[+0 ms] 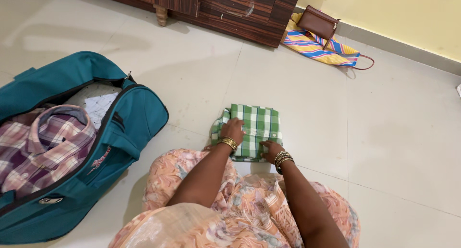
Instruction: The person folds a green and white checkered shirt by smoothing the fabric, folding in the sleeves, and folding the body into a rectangle while sitting on the floor.
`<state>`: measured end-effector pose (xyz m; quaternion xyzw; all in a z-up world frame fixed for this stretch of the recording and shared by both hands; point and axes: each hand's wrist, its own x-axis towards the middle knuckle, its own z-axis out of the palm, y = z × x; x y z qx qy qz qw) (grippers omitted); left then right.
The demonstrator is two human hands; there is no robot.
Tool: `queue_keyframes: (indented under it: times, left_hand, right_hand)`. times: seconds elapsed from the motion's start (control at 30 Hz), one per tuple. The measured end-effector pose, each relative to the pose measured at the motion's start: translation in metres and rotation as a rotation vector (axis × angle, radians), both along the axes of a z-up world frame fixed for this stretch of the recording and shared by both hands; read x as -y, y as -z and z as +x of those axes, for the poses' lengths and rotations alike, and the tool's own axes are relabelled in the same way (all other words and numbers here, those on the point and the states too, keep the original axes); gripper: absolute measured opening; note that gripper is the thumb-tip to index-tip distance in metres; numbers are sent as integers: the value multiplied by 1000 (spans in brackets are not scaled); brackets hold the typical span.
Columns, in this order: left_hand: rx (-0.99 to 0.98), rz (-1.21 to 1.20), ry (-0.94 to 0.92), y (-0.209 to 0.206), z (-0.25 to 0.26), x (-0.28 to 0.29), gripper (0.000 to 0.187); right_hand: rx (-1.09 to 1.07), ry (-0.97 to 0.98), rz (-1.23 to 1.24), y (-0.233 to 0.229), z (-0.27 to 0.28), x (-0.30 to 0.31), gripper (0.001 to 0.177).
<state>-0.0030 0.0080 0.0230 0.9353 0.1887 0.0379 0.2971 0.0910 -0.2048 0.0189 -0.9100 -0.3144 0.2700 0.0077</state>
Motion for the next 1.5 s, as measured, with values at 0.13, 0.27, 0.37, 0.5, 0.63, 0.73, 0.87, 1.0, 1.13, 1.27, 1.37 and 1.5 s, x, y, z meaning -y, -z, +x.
queue_keyframes:
  times: [0.13,0.27,0.37,0.5,0.63,0.73,0.87,1.0,1.13,1.27,1.37,1.5]
  left_hand:
    - [-11,122,87,5,13,23,55]
    - [-130,169,94,14,21,25,75]
    - [-257,162,55,17,13,23,81]
    - [-260,217,48,18,14,22,81]
    - [-292,207,52,16,20,22,80]
    - [-315,207,53,17,21,21,79]
    - [-268,191,59,16,29,16,88]
    - [-334,27,10,3,53,9,95]
    - [-350,31,-31,9,73,-2,92]
    - [-283,45,-94,35,83,-3,98]
    - [-259,72,-93,38,92,-8,99]
    - [-344,170,-52,25,95,-14,97]
  right_hand:
    - [-32,71,94,2,4,3,53]
    - [-16,147,195,-6,7,-6,40]
    - [-46,370,174,-10,10,-11,33]
    - [255,346,313,6,20,-16,37]
    - [405,114,490,33,44,-40,53]
    - [345,74,236,37,51,-55,69]
    - [305,174,4,28,44,-62,78]
    - [366,147,21,27,43,-63,78]
    - [303,193,28,23,46,-64,79]
    - [241,242,13,18,56,-67,83]
    - [234,285,49,17,66,-69,91]
    - [233,309,77,16,74,-74,93]
